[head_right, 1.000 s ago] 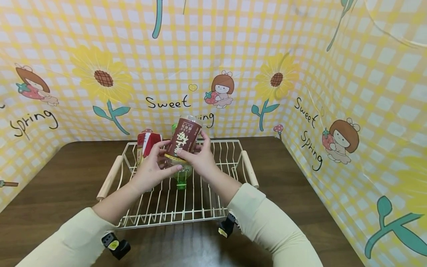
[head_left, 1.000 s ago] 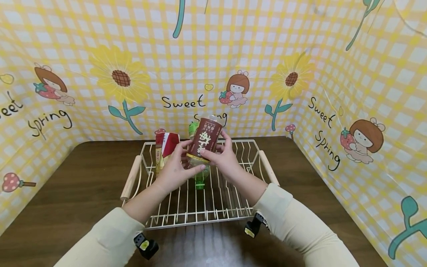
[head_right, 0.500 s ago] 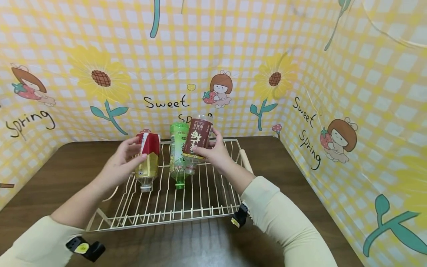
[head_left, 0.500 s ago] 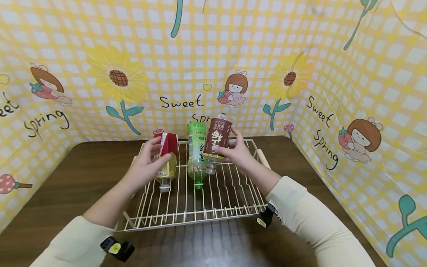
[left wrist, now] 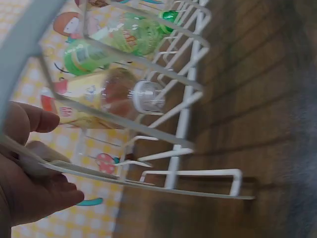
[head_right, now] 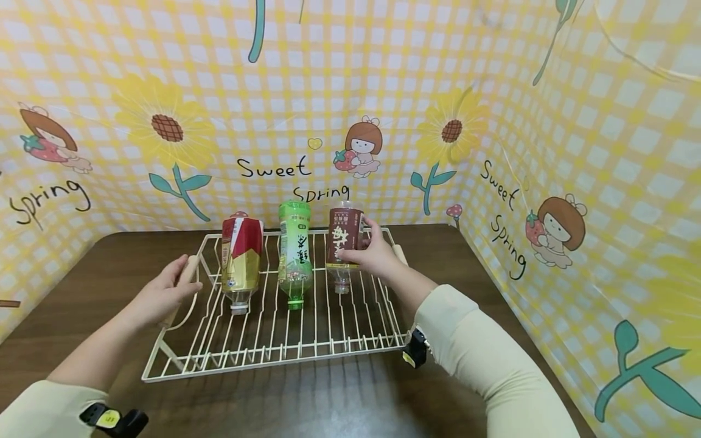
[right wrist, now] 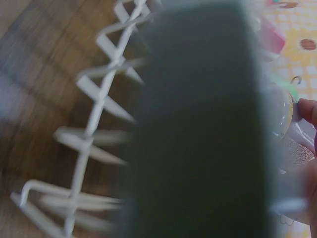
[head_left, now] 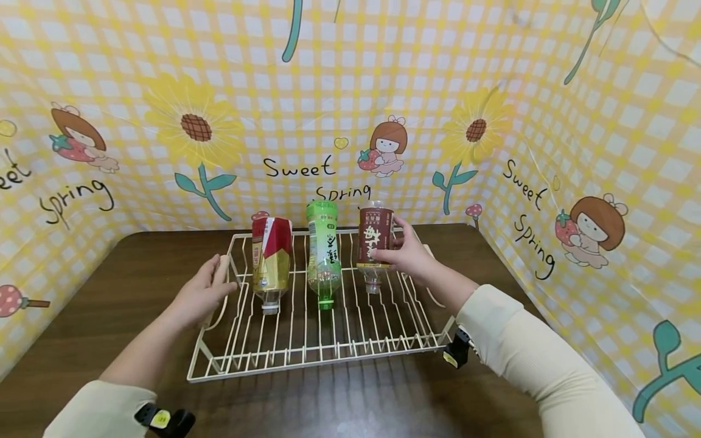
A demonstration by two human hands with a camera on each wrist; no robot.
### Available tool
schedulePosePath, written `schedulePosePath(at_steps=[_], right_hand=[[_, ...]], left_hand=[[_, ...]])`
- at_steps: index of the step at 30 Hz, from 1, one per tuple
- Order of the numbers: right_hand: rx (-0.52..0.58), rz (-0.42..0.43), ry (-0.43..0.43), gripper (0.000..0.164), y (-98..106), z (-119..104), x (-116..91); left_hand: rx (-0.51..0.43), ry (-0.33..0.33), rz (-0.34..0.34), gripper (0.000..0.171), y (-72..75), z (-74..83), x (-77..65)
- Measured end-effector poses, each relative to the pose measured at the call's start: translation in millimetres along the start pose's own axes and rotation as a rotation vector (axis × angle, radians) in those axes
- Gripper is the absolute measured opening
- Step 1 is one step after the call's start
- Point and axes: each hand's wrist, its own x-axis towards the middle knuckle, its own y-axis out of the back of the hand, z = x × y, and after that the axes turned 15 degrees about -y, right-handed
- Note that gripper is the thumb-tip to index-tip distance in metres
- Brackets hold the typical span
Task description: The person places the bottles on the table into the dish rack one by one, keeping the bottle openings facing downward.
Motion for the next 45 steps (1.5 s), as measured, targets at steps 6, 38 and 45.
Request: schedulePosePath(at_steps=[6, 38, 45], right_hand=[[-0.062, -0.002, -0.013, 0.098, 4.9, 14.2, 8.5], [-0.198, -0.015, -0.070, 0.100, 0.0, 34.0, 15.7], [-0.222, 0.041, -0.065, 0.098, 3.7, 28.4, 12.1]], left_hand=[[-0.098, 0.045, 0.010, 0.079, -4.2, -8.4, -2.2], [-0.192, 0.030, 0.042, 0.076, -9.0, -8.6, -4.7], [-0.190, 0.016, 0.042, 0.075, -9.3, -9.3, -3.1]])
